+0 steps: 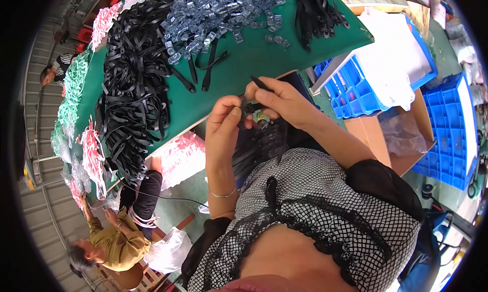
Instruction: The person assembles small black plastic components and grey clips by hand.
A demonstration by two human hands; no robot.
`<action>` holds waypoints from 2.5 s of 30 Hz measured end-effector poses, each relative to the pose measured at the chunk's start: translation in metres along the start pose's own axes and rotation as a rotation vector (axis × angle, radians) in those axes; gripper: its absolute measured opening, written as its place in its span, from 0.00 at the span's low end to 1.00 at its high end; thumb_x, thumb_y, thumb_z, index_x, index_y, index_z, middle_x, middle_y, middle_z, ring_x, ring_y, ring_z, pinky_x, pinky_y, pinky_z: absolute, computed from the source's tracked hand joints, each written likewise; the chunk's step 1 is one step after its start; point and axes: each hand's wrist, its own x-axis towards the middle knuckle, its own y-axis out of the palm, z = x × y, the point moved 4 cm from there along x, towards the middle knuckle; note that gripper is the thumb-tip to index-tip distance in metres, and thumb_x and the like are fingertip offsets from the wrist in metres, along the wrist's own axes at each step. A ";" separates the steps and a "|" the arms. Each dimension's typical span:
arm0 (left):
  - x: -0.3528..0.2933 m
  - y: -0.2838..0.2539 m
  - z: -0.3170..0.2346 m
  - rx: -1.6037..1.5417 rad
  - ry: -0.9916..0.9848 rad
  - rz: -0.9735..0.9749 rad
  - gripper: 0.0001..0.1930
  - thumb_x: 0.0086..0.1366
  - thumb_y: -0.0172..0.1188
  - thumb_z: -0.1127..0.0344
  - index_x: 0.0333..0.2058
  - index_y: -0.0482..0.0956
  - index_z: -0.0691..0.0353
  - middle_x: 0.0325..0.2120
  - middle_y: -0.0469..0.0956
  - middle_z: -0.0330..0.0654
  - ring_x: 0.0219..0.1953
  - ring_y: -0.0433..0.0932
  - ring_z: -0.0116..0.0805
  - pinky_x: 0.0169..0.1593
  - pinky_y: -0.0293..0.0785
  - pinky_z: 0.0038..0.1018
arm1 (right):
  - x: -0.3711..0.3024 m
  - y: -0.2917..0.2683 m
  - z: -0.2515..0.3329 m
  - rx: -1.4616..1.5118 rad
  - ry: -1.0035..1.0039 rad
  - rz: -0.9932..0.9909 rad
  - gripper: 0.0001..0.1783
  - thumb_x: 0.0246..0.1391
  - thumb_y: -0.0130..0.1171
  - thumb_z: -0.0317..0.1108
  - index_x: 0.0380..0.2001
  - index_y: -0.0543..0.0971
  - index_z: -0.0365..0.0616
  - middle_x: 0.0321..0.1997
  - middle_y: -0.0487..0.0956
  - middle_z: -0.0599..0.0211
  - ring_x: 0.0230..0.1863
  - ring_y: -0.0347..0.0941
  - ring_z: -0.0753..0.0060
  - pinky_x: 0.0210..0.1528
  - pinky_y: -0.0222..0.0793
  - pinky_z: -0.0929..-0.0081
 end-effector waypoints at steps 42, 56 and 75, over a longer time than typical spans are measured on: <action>-0.010 -0.001 0.002 0.136 0.066 -0.110 0.10 0.51 0.59 0.80 0.34 0.75 0.69 0.29 0.75 0.39 0.29 0.72 0.23 0.33 0.69 0.17 | -0.002 0.006 0.015 -0.721 -0.157 -0.047 0.09 0.49 0.56 0.31 0.23 0.72 0.37 0.17 0.65 0.75 0.21 0.58 0.86 0.22 0.54 0.84; -0.013 0.005 -0.003 0.425 -0.151 0.053 0.09 0.53 0.60 0.67 0.26 0.74 0.69 0.17 0.72 0.36 0.22 0.71 0.21 0.27 0.66 0.17 | -0.008 0.009 -0.008 0.010 0.261 0.109 0.11 0.50 0.53 0.31 0.17 0.70 0.38 0.10 0.64 0.75 0.09 0.54 0.88 0.11 0.48 0.86; -0.013 0.001 0.000 -0.095 -0.229 -0.062 0.14 0.60 0.52 0.59 0.26 0.73 0.67 0.17 0.71 0.36 0.17 0.65 0.19 0.21 0.59 0.14 | 0.000 0.023 0.010 -0.454 -0.083 0.082 0.14 0.37 0.63 0.26 0.31 0.74 0.36 0.23 0.66 0.75 0.23 0.61 0.85 0.26 0.55 0.89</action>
